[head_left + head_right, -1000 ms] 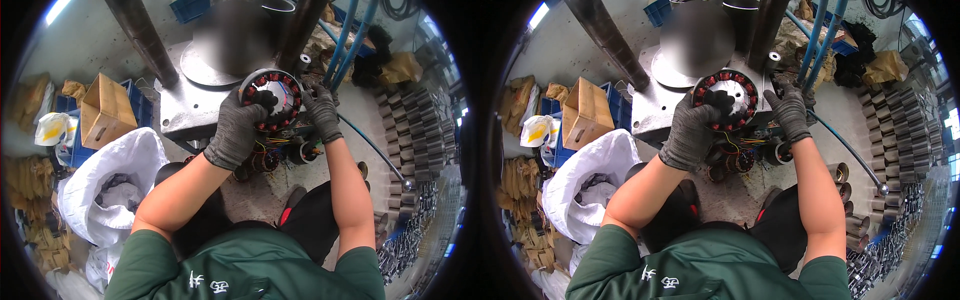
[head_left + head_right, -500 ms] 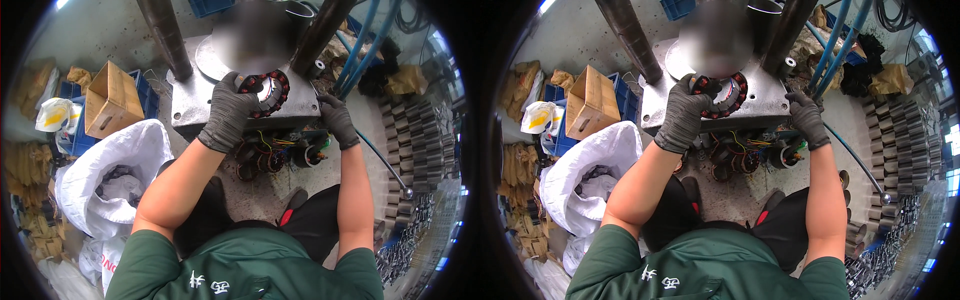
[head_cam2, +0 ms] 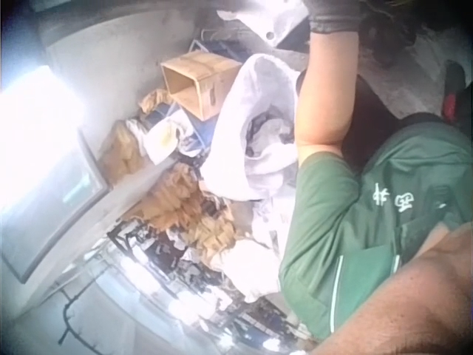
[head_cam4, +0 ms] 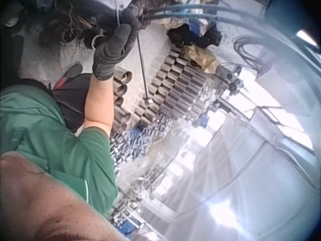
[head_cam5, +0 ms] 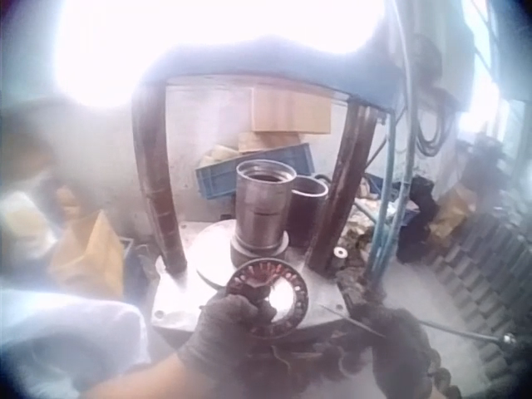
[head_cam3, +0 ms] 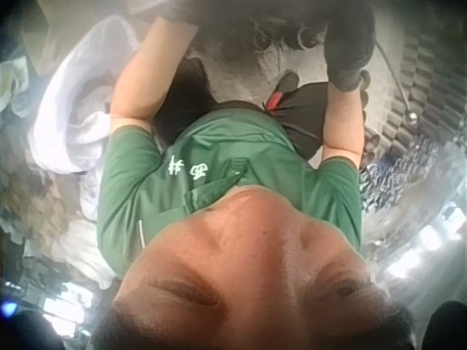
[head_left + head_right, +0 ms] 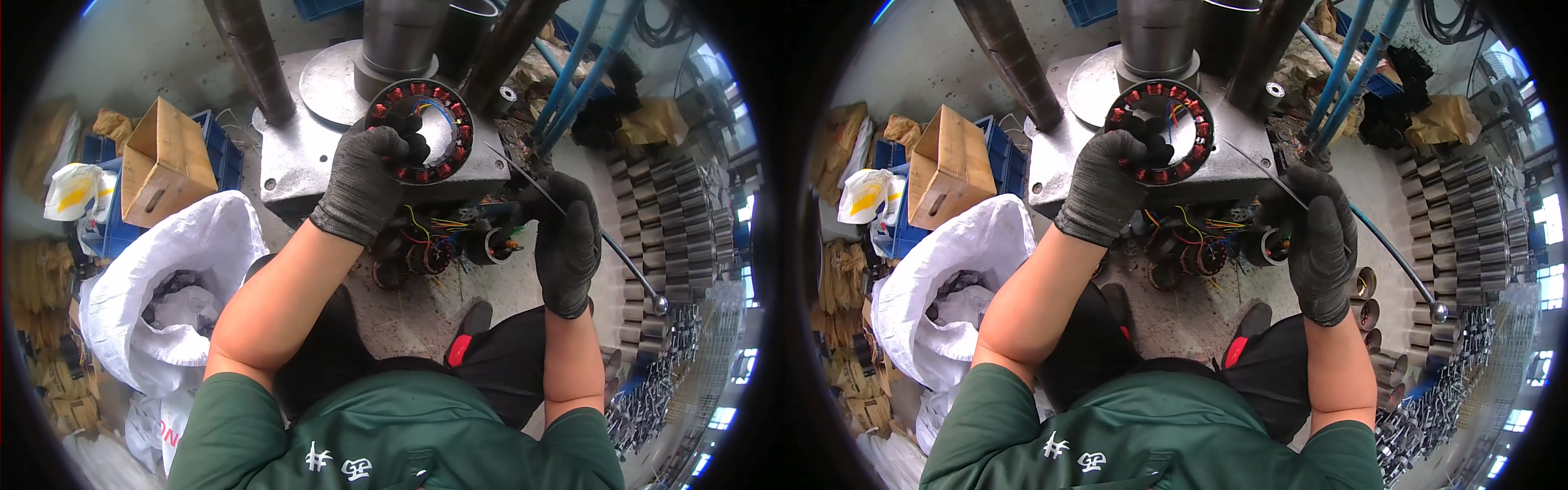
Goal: The person assembles electrical motor parts by placing a stator into a hydraulic press, retrieving metal sleeves from bags on the floor, and connecting wires on a motor assembly.
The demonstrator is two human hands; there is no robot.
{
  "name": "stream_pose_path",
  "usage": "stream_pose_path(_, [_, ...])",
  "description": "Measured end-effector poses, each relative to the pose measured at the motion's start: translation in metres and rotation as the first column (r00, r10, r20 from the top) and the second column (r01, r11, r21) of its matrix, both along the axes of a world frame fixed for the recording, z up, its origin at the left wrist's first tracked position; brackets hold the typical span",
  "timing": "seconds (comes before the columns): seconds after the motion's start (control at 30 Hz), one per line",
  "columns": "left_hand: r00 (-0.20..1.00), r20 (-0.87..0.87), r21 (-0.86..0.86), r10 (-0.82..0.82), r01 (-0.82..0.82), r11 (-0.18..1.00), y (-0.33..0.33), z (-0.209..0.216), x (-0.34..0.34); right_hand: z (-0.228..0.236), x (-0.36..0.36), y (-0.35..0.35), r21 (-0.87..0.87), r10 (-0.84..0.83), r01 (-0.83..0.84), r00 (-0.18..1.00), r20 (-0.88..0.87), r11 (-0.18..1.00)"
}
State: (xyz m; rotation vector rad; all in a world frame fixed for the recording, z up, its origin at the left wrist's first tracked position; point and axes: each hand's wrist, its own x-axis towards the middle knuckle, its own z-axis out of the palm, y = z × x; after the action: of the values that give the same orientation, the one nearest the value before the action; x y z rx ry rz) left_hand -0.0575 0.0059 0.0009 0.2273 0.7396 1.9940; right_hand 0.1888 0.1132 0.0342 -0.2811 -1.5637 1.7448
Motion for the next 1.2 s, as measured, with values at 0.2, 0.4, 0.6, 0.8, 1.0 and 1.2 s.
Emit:
stream_pose_path(0.2, [0.988,-0.153,-0.064,-0.021,0.012,0.998,0.000,0.002,0.003,-0.001,0.009,0.002,0.061,0.020,-0.023,0.999,0.047,0.998])
stream_pose_path(0.4, [0.963,-0.268,-0.107,-0.023,-0.006,0.994,-0.006,0.012,0.014,-0.006,0.004,0.001,-0.015,0.004,-0.002,0.994,0.107,1.000])
stream_pose_path(0.6, [0.962,-0.272,-0.121,0.013,-0.048,0.991,-0.009,0.025,0.027,-0.011,0.003,-0.001,0.033,0.000,-0.005,0.987,0.160,0.999])
stream_pose_path(0.8, [0.860,-0.507,-0.142,0.052,-0.143,0.979,-0.011,0.025,0.033,-0.008,-0.008,-0.012,0.160,-0.066,0.032,0.974,0.215,0.987])
stream_pose_path(1.0, [0.862,-0.506,-0.163,0.034,-0.134,0.977,-0.011,0.017,0.036,-0.020,-0.012,-0.012,0.175,-0.101,0.066,0.975,0.200,0.982])
stream_pose_path(1.2, [0.877,-0.481,-0.166,0.027,-0.122,0.979,-0.011,0.019,0.041,-0.027,-0.019,-0.015,0.188,-0.133,0.100,0.976,0.170,0.977])
